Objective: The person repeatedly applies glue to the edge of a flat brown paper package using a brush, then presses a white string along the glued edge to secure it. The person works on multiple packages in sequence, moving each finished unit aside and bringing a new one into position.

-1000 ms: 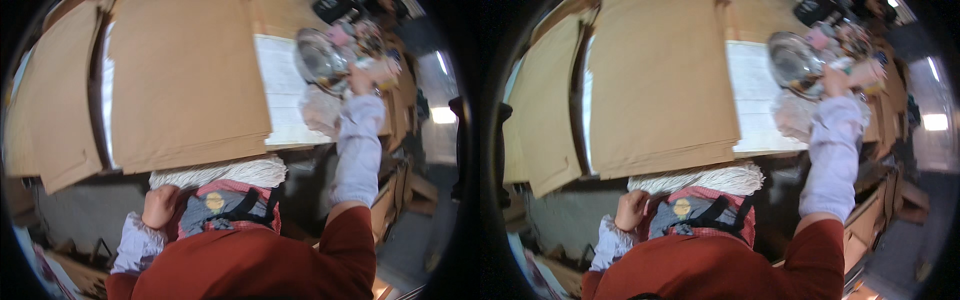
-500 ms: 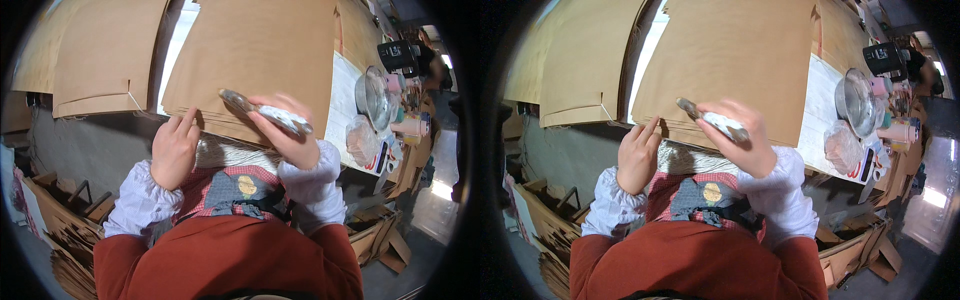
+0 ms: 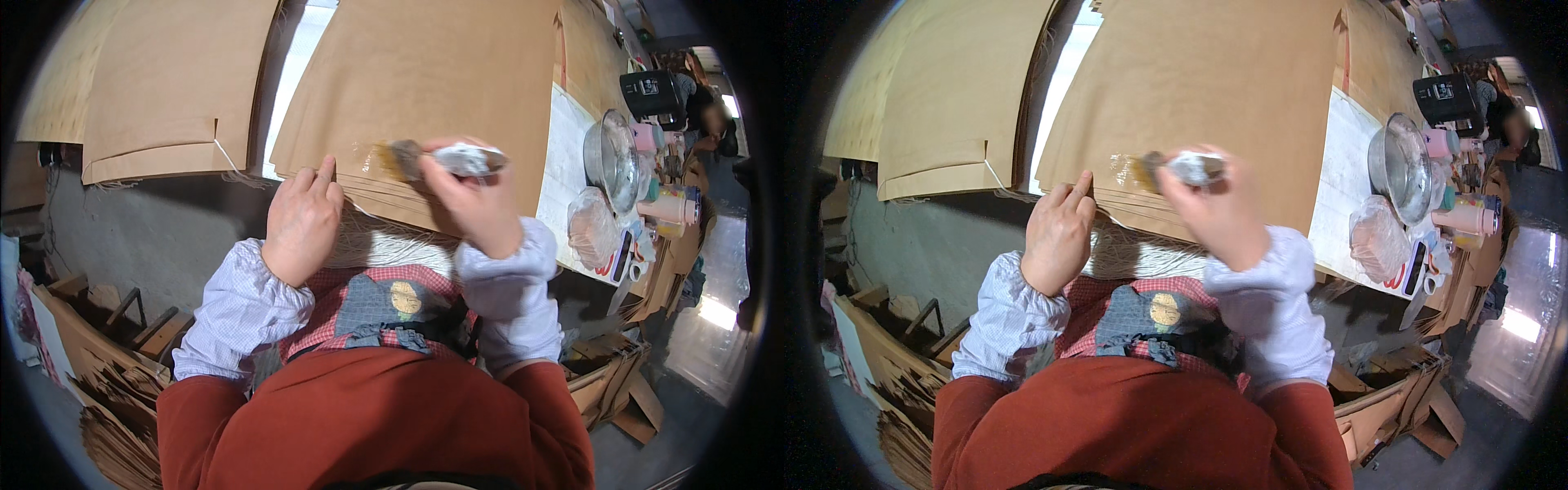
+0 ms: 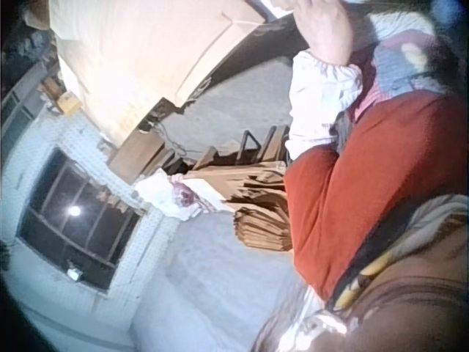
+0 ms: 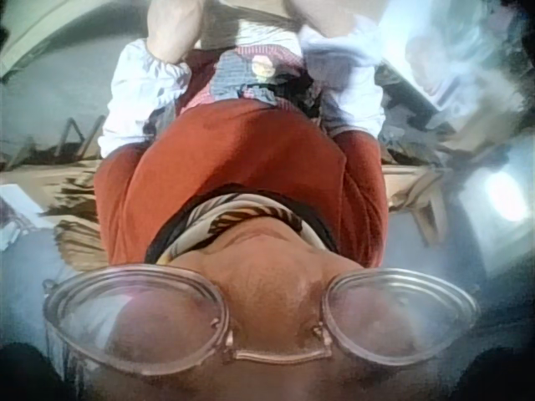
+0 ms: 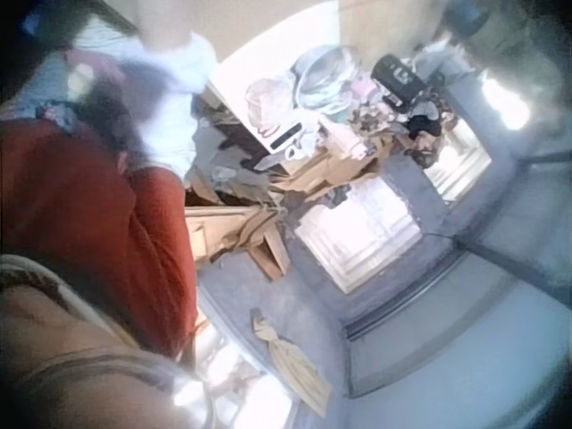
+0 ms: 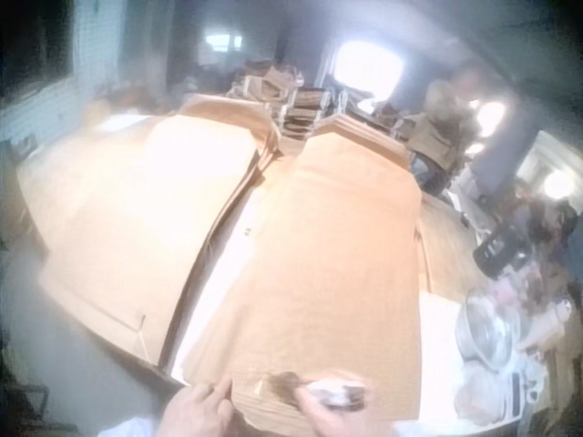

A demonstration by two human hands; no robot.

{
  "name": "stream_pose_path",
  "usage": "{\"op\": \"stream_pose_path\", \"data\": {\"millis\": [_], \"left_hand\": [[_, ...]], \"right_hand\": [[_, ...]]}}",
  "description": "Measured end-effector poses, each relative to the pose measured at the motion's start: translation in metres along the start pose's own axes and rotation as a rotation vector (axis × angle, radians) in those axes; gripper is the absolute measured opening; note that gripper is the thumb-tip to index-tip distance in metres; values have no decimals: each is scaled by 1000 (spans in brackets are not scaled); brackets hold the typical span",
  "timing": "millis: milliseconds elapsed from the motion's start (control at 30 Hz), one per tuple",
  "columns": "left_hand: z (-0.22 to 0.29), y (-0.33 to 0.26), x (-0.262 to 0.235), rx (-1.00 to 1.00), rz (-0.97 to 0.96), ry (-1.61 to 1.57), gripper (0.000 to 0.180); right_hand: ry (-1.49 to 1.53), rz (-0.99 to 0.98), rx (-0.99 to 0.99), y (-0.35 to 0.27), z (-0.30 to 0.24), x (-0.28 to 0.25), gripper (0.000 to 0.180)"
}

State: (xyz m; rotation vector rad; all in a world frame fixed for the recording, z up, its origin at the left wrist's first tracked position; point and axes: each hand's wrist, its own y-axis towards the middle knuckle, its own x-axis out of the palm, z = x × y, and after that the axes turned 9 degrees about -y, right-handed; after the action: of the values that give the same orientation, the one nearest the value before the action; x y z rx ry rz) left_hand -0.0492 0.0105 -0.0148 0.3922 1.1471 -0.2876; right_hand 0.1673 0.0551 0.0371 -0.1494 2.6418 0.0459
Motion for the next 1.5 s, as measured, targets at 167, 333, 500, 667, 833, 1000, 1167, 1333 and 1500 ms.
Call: {"op": "stream_pose_path", "data": {"millis": [167, 333, 500, 667, 833, 1000, 1167, 1333, 1500], "left_hand": [[-2, 2, 1, 43, 1, 33, 22], [-3, 4, 0, 40, 1, 5, 21], [-1, 6, -3, 38, 32, -19, 11], [2, 8, -8, 95, 163, -75, 5], [24, -1, -45, -366, -56, -1145, 10], [43, -5, -90, 1, -165, -1303, 16], [44, 0, -116, -182, 139, -960, 10], [-1, 31, -88, -64, 152, -516, 7], [-49, 63, -7, -295, 48, -637, 11]], "right_hand": [[-404, 202, 31, -21, 40, -73, 13], [-660, 287, 89, -30, 67, -100, 15], [-748, 369, 0, -26, 56, -100, 22], [599, 570, -28, -82, 88, -181, 21], [-1161, 638, 54, -123, 144, -216, 36], [-222, 203, -129, -126, 92, -93, 37], [238, -473, -80, -131, 74, -42, 16], [-46, 113, 47, -104, 92, -132, 13], [-56, 126, 367, -51, 130, -124, 14]]}}
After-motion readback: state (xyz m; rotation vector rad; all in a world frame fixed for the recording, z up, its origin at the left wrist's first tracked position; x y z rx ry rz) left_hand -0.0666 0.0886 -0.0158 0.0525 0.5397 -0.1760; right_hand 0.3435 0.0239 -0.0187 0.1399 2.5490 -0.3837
